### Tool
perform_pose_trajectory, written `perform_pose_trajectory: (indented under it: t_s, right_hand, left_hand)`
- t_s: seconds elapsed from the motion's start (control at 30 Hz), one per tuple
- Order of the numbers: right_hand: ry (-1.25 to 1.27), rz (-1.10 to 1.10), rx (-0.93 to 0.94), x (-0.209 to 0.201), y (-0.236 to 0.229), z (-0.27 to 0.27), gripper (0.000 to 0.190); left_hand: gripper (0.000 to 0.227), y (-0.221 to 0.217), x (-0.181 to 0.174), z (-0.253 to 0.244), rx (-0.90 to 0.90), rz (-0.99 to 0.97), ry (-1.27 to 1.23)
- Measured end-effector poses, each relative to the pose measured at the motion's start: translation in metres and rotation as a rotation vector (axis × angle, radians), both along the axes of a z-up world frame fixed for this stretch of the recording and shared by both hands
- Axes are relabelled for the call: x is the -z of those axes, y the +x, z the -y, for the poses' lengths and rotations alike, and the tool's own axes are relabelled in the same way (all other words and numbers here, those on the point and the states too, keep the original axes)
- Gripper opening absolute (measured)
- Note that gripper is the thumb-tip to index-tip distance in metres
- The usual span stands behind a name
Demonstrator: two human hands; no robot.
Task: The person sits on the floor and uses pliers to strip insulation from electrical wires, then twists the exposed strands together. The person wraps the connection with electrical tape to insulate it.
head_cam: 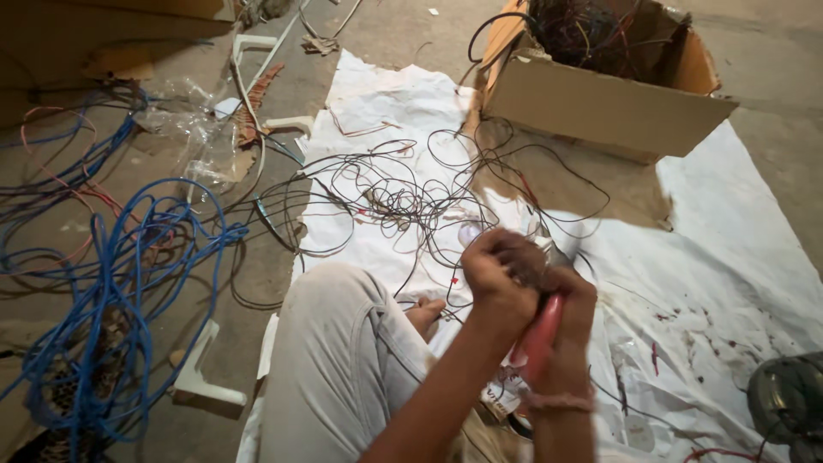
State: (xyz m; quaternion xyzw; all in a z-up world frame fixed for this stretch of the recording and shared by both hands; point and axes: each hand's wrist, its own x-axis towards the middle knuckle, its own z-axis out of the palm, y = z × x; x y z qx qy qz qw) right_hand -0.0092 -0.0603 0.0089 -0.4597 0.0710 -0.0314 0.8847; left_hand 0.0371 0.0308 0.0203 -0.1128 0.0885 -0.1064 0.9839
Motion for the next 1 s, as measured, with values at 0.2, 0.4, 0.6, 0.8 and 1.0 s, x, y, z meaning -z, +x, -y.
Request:
perform_pose_trajectory:
  t_s: [0.2, 0.4, 0.6, 0.8, 1.0]
  right_hand:
    - [0.176, -0.001, -0.296, 0.050, 0.034, 0.043, 0.027]
    - [-0.697, -0.311, -0.070, 0.037, 0.031, 0.178, 0.018]
    - [-1.606, -0.477, -0.126, 0.056, 0.016, 0.250, 0.029]
    - [-2.071, -0.163, -0.013, 0.099, 0.021, 0.257, 0.030]
    - [-1.263, 0.073, 0.240, 0.039, -0.026, 0.172, 0.028]
  left_hand:
    - [0.036, -0.007, -0.006, -0.017, -0.032, 0.058, 0.314]
    - [0.038, -0.013, 0.002, -0.006, -0.125, 0.357, 0.807]
    - [0.032, -0.027, 0.003, 0.016, -0.134, 0.437, 1.029]
    - [0.028, -0.038, -0.002, 0.035, -0.208, 0.510, 1.326]
    - [0.026, -0.042, -0.005, 0.049, -0.216, 0.520, 1.389]
